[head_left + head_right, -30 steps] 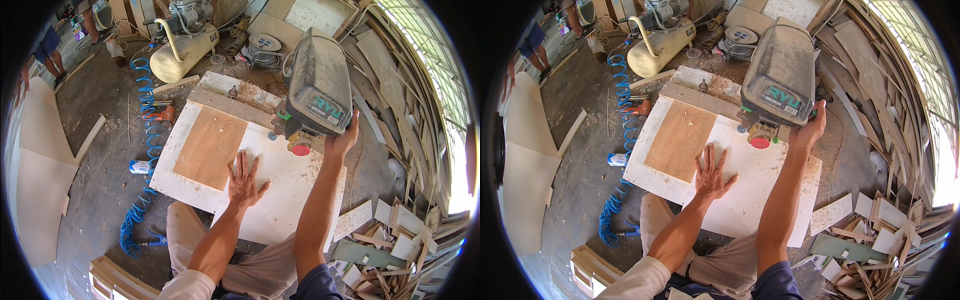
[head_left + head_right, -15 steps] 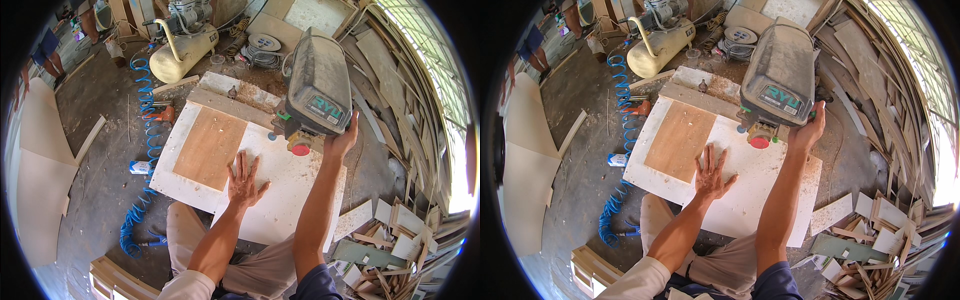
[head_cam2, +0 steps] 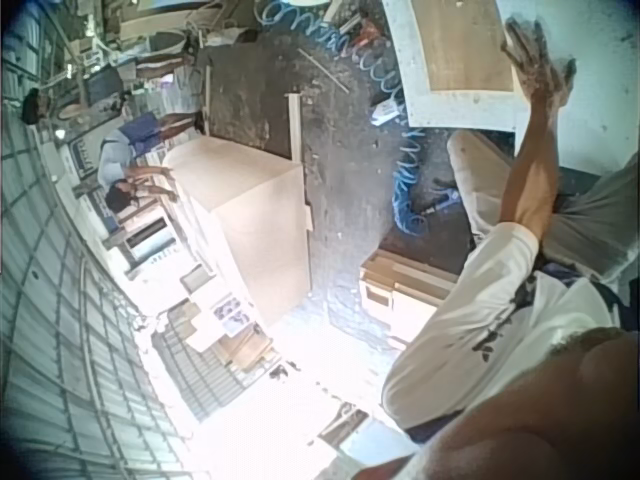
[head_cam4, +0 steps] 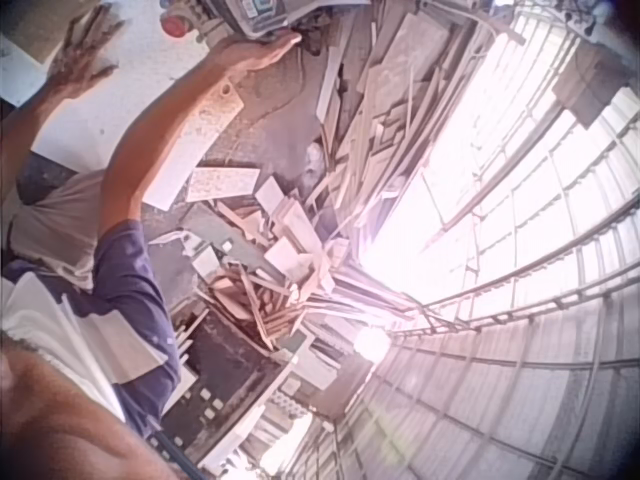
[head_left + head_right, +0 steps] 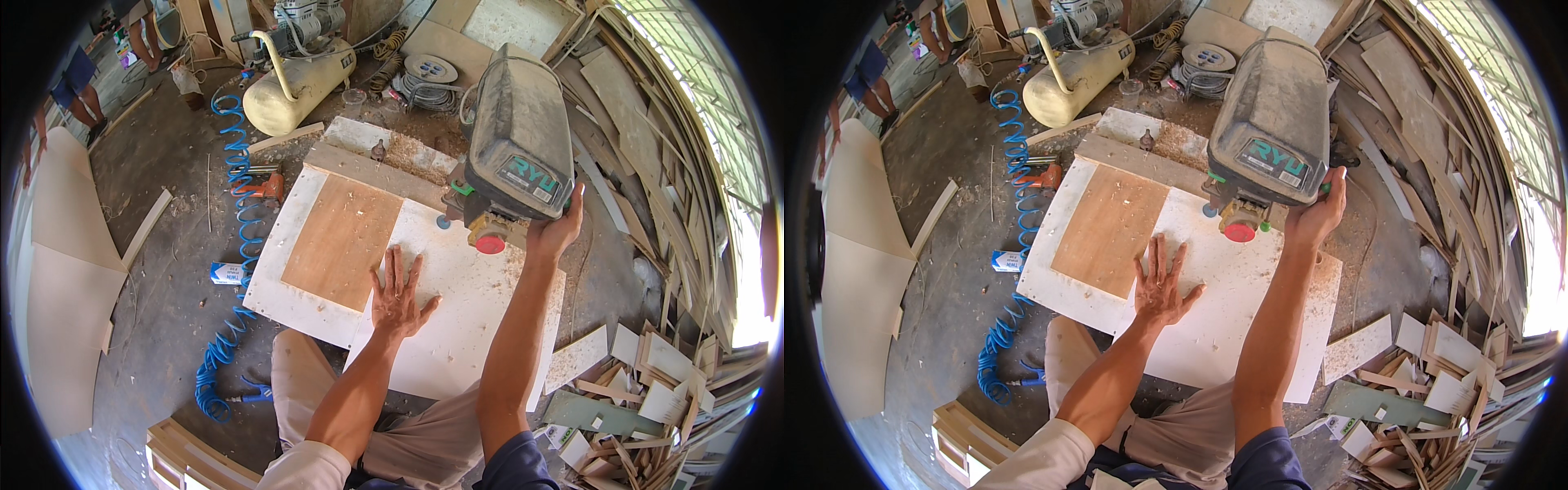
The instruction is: The person uses a drill press to drill holes in a white board, then uses a blue air duster to clear away sawdust.
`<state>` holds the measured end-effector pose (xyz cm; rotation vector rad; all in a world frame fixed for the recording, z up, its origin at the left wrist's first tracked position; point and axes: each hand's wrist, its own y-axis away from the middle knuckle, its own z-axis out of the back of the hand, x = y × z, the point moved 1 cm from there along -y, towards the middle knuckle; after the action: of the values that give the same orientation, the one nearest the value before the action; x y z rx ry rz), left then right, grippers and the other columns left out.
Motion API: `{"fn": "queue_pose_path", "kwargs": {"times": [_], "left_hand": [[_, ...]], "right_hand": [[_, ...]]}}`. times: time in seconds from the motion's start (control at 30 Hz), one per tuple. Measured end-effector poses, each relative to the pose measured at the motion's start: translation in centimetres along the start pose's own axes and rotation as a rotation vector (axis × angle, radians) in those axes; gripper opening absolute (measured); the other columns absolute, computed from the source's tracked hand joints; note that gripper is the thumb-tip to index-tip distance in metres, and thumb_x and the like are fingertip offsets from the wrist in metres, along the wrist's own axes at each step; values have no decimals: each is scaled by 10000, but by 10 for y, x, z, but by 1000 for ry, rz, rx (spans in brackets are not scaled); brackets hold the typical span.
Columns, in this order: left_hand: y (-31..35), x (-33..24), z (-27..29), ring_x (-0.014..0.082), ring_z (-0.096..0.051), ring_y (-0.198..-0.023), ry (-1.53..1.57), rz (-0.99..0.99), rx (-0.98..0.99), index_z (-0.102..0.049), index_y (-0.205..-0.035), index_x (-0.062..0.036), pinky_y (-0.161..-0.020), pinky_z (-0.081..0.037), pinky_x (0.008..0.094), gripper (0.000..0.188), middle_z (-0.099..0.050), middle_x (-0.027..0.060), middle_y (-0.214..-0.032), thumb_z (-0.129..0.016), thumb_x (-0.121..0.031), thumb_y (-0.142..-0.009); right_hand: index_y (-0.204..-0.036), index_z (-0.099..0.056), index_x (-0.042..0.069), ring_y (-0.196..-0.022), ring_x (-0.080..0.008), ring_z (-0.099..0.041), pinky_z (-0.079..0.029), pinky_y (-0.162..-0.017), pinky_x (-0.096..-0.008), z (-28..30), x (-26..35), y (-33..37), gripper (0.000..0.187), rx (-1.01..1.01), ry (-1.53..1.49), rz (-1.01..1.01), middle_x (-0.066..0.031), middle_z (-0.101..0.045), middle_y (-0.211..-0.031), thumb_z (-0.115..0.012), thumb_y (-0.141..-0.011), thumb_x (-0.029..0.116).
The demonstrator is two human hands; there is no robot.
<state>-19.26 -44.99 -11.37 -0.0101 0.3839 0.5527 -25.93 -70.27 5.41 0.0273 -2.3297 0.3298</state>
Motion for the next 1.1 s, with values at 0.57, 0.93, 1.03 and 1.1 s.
{"fn": "queue_pose_path", "kwargs": {"times": [0.57,0.93,1.03,1.1], "left_hand": [[0,0,2,405,39,-1633,-16,3,28,-105,-1716,-196,-1249,-108,681,986,53,253,-1755,-502,-718,-979],[-1,-2,4,395,43,-1635,-29,6,28,-118,-1716,-204,-1255,-110,674,979,57,243,-1758,-496,-723,-978],[0,0,3,394,43,-1635,-30,14,27,-118,-1717,-206,-1255,-109,674,979,53,242,-1759,-497,-724,-978],[0,0,3,393,43,-1635,-26,13,25,-119,-1716,-206,-1255,-109,674,979,51,241,-1759,-498,-724,-977]], "right_hand": [[-808,-494,135,-717,-91,-489,-434,-718,-298,-2,0,6,352,5,-12,17,36,-470,-760,-538,-1128,274],[-1138,-658,31,-1010,-203,-691,-530,-940,-378,27,-6,-8,320,170,-36,25,-84,-715,-1096,-514,-1125,317],[-815,-471,123,-760,-102,-493,-432,-762,-302,-2,-2,9,354,27,-11,36,20,-465,-782,-514,-1135,269],[-812,-463,124,-758,-101,-488,-430,-761,-301,-3,0,10,359,27,-13,35,20,-461,-782,-510,-1136,271]]}}
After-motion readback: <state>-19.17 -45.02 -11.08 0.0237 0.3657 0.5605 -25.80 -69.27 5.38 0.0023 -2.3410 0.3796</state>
